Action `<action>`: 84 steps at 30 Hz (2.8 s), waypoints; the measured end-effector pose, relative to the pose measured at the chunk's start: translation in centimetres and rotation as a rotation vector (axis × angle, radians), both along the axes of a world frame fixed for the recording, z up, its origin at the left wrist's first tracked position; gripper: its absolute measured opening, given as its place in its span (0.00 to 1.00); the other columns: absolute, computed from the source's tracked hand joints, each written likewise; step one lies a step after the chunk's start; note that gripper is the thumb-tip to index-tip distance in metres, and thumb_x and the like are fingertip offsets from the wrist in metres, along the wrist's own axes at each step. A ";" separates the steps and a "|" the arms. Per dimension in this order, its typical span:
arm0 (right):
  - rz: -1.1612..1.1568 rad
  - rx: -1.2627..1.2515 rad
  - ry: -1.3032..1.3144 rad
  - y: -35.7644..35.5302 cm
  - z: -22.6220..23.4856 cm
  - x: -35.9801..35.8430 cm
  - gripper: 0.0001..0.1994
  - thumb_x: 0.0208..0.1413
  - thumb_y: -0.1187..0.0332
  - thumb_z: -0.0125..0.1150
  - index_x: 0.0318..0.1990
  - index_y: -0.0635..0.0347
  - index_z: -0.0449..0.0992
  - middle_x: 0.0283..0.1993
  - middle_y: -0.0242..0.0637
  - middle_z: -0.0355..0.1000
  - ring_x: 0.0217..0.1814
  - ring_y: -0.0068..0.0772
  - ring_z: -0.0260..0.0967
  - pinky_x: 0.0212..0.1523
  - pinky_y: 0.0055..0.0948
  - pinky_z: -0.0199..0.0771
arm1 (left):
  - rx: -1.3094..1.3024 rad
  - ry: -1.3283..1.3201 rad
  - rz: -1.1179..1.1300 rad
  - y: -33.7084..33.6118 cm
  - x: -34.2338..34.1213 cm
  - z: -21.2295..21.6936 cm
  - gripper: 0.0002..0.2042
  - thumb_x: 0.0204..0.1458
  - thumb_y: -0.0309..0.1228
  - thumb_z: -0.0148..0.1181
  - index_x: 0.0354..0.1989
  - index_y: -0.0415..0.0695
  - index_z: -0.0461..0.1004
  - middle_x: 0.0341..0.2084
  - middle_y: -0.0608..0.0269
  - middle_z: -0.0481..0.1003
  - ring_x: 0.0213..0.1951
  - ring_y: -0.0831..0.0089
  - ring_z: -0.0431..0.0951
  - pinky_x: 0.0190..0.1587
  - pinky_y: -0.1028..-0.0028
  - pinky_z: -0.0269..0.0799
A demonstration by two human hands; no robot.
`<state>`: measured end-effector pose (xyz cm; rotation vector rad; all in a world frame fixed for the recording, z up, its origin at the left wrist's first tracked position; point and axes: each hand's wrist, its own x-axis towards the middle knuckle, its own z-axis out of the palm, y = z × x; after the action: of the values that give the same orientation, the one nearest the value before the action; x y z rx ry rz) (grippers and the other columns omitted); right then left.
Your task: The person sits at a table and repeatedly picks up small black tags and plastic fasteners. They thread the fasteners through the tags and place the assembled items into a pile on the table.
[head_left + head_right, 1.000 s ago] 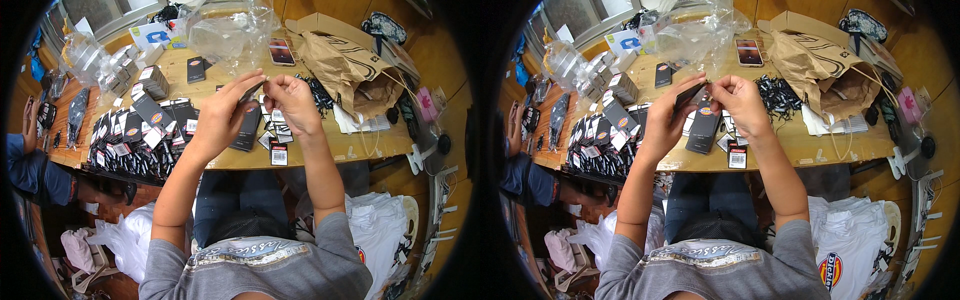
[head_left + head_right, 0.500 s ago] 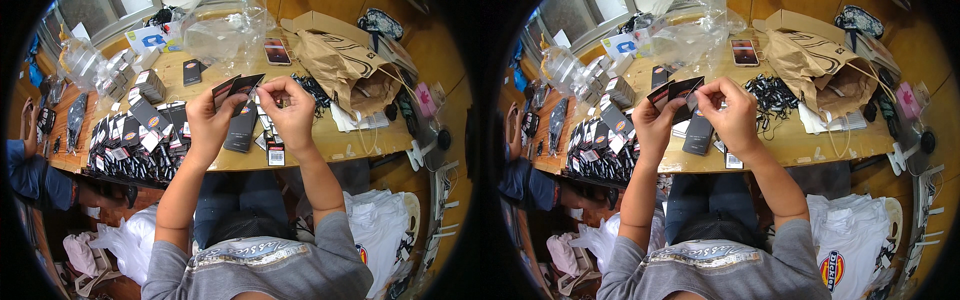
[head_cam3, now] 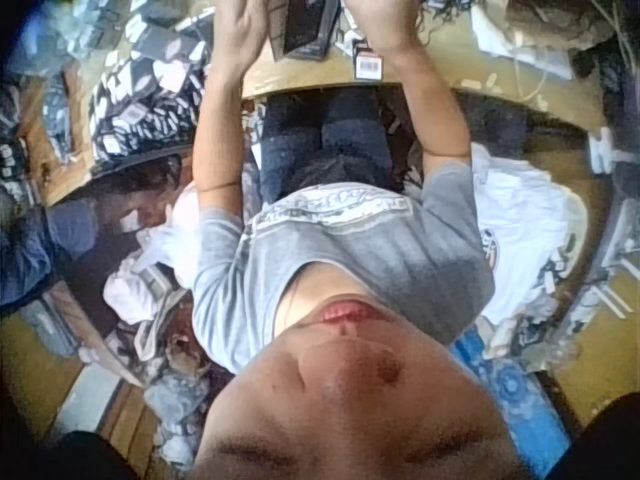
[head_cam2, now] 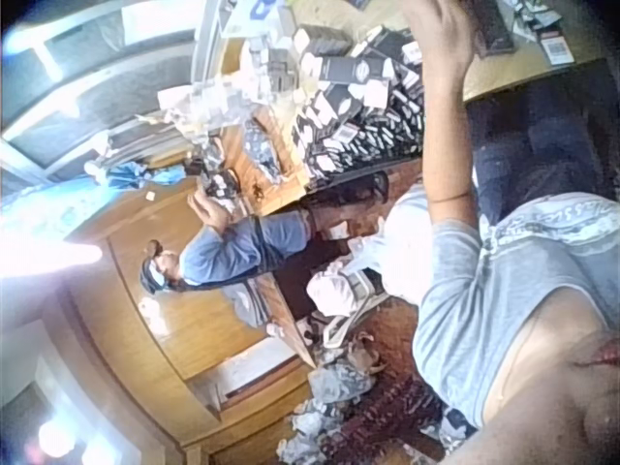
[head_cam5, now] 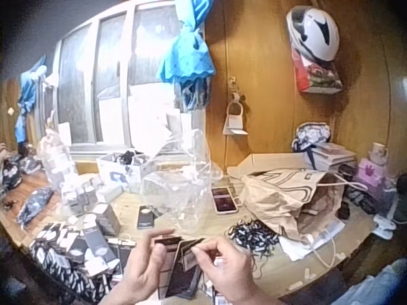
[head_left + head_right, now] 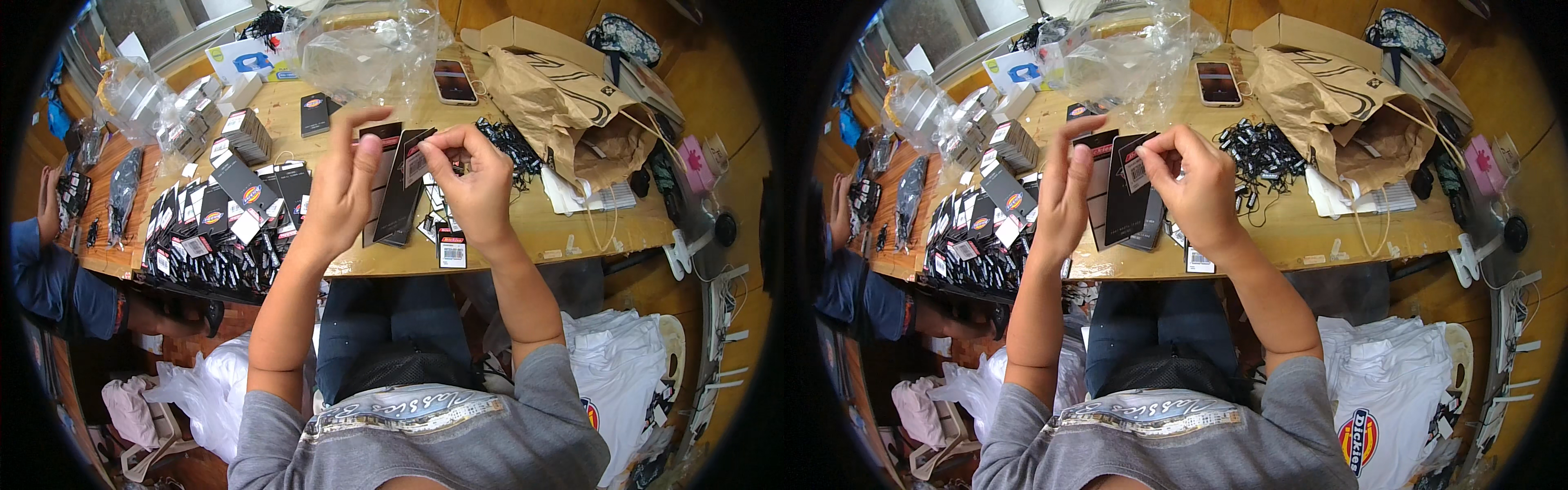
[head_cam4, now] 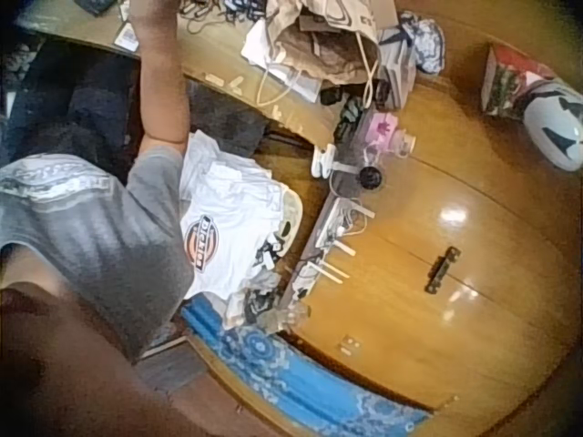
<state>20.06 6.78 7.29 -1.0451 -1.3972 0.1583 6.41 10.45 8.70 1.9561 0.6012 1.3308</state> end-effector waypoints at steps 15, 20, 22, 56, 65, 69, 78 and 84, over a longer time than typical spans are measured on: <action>-0.112 0.273 -0.231 -0.5 0.4 -1.1 0.07 0.36 0.79 0.58 0.23 0.64 0.65 0.22 0.38 0.65 0.21 0.35 0.65 0.20 0.26 0.64 | -0.231 -0.352 -0.038 -0.1 0.4 -0.9 0.01 0.43 0.21 0.52 0.25 0.36 0.69 0.19 0.66 0.71 0.21 0.86 0.66 0.22 0.87 0.60; -0.127 0.329 -0.271 -0.6 0.5 -1.1 0.08 0.35 0.81 0.58 0.24 0.64 0.65 0.23 0.39 0.65 0.22 0.36 0.64 0.22 0.26 0.64 | 0.025 -0.266 -0.013 -0.3 0.4 -0.9 0.10 0.42 0.15 0.49 0.34 0.36 0.71 0.27 0.60 0.73 0.27 0.81 0.71 0.30 0.84 0.65; -0.129 0.372 -0.311 -0.6 0.5 -1.1 0.08 0.35 0.81 0.57 0.24 0.64 0.64 0.23 0.39 0.64 0.22 0.36 0.64 0.22 0.26 0.64 | 0.107 -0.191 0.044 -0.3 0.2 -1.0 0.11 0.40 0.14 0.48 0.33 0.37 0.71 0.27 0.60 0.73 0.27 0.79 0.72 0.30 0.83 0.66; 0.503 -0.393 0.401 -0.3 0.3 2.9 0.07 0.45 0.75 0.54 0.32 0.68 0.70 0.22 0.33 0.68 0.23 0.18 0.62 0.24 0.14 0.63 | -0.103 -0.226 -0.091 2.3 -2.4 1.0 0.07 0.45 0.14 0.43 0.29 0.39 0.55 0.24 0.65 0.61 0.32 0.79 0.66 0.37 0.81 0.63; 0.557 -0.525 0.344 0.6 -0.1 1.0 0.09 0.44 0.72 0.56 0.32 0.67 0.68 0.26 0.33 0.66 0.24 0.18 0.63 0.27 0.16 0.65 | -0.164 -0.413 -0.234 2.1 -0.9 1.9 0.07 0.45 0.17 0.47 0.29 0.39 0.55 0.24 0.63 0.62 0.28 0.75 0.71 0.26 0.79 0.71; 0.633 -0.516 0.221 1.0 -1.0 -1.9 0.19 0.37 0.69 0.63 0.37 0.63 0.64 0.33 0.32 0.63 0.33 0.21 0.62 0.32 0.19 0.66 | -0.230 -0.433 -0.259 1.5 -0.4 2.9 0.08 0.45 0.17 0.47 0.29 0.39 0.55 0.27 0.61 0.62 0.27 0.74 0.71 0.23 0.80 0.71; 0.643 -0.274 0.056 1.8 -0.5 -3.2 0.25 0.35 0.72 0.63 0.43 0.59 0.59 0.41 0.32 0.61 0.45 0.24 0.58 0.42 0.26 0.62 | -0.324 -0.576 -0.372 1.0 -1.1 4.6 0.07 0.46 0.22 0.49 0.30 0.41 0.57 0.27 0.61 0.63 0.23 0.75 0.71 0.17 0.83 0.67; 0.796 -0.391 0.293 1.6 -0.1 -2.5 0.19 0.39 0.80 0.54 0.42 0.60 0.59 0.38 0.32 0.61 0.37 0.21 0.62 0.39 0.23 0.63 | -0.211 -0.660 -0.321 1.1 -1.1 4.4 0.07 0.46 0.20 0.48 0.32 0.40 0.59 0.28 0.63 0.64 0.26 0.75 0.70 0.27 0.82 0.67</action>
<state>17.61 8.41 7.14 -0.6764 -1.4688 1.1569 5.26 11.57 13.07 1.2648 0.0920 1.5147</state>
